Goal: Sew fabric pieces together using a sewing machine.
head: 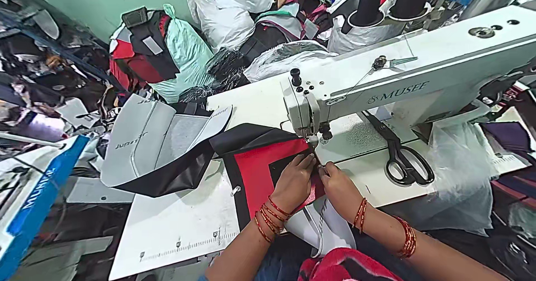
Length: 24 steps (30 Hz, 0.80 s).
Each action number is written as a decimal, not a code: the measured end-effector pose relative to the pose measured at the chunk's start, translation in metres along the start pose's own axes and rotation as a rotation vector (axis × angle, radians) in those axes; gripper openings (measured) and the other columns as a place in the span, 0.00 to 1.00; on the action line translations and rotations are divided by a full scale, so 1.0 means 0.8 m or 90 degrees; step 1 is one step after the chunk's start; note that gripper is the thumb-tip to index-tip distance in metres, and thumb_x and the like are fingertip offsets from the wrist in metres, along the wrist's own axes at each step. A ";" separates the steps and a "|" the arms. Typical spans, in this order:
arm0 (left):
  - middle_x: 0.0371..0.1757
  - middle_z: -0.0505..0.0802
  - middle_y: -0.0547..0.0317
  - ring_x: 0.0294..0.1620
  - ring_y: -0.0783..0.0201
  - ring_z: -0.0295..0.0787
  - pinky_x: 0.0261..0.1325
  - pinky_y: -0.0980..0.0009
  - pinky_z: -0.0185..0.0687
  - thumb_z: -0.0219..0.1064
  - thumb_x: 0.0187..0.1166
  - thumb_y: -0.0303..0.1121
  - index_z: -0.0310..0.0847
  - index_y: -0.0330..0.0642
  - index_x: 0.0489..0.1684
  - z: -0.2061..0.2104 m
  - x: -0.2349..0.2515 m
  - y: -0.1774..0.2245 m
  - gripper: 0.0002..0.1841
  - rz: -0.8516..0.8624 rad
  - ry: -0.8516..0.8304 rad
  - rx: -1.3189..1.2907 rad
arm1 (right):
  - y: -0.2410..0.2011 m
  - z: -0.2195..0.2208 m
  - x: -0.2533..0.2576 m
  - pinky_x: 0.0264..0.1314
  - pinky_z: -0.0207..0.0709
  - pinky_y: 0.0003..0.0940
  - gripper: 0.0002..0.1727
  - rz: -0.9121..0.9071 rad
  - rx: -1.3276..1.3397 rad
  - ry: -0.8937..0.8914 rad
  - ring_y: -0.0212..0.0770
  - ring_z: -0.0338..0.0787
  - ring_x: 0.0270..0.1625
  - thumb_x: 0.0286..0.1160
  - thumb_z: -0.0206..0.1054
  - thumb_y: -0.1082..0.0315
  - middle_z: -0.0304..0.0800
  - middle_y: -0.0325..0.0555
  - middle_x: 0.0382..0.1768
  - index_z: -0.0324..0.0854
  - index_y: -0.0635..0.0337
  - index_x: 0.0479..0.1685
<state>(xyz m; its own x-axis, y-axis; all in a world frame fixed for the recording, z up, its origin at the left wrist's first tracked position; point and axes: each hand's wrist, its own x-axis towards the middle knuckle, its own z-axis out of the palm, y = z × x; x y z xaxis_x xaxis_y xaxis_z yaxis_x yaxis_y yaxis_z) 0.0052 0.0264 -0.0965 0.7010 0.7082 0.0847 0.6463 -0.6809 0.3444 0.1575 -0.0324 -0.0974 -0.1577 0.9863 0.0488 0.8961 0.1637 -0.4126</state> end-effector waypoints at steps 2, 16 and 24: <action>0.77 0.86 0.46 0.81 0.43 0.78 0.80 0.53 0.74 0.57 0.73 0.19 0.84 0.30 0.69 -0.005 0.002 0.002 0.24 -0.012 -0.029 -0.007 | 0.000 -0.001 0.002 0.51 0.87 0.42 0.17 0.003 -0.001 -0.008 0.60 0.92 0.51 0.71 0.61 0.86 0.86 0.70 0.53 0.86 0.79 0.57; 0.76 0.85 0.41 0.82 0.43 0.76 0.83 0.55 0.71 0.55 0.75 0.18 0.84 0.28 0.68 -0.020 0.031 -0.032 0.23 -0.001 -0.062 -0.026 | 0.001 -0.003 0.042 0.61 0.84 0.41 0.18 0.029 0.020 -0.045 0.60 0.90 0.56 0.77 0.57 0.83 0.84 0.70 0.56 0.83 0.79 0.62; 0.70 0.88 0.39 0.78 0.43 0.80 0.79 0.53 0.75 0.57 0.75 0.18 0.86 0.31 0.66 -0.024 0.049 -0.057 0.22 0.014 -0.050 -0.016 | -0.006 -0.029 0.077 0.79 0.72 0.42 0.25 0.112 0.064 -0.220 0.59 0.79 0.76 0.85 0.52 0.80 0.73 0.69 0.74 0.69 0.76 0.80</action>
<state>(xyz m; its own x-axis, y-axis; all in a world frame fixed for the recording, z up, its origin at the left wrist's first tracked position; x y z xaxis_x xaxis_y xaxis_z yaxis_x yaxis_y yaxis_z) -0.0022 0.0886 -0.0911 0.7367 0.6759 0.0186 0.6240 -0.6902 0.3663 0.1529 0.0279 -0.0714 -0.1510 0.9312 -0.3318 0.8797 -0.0266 -0.4749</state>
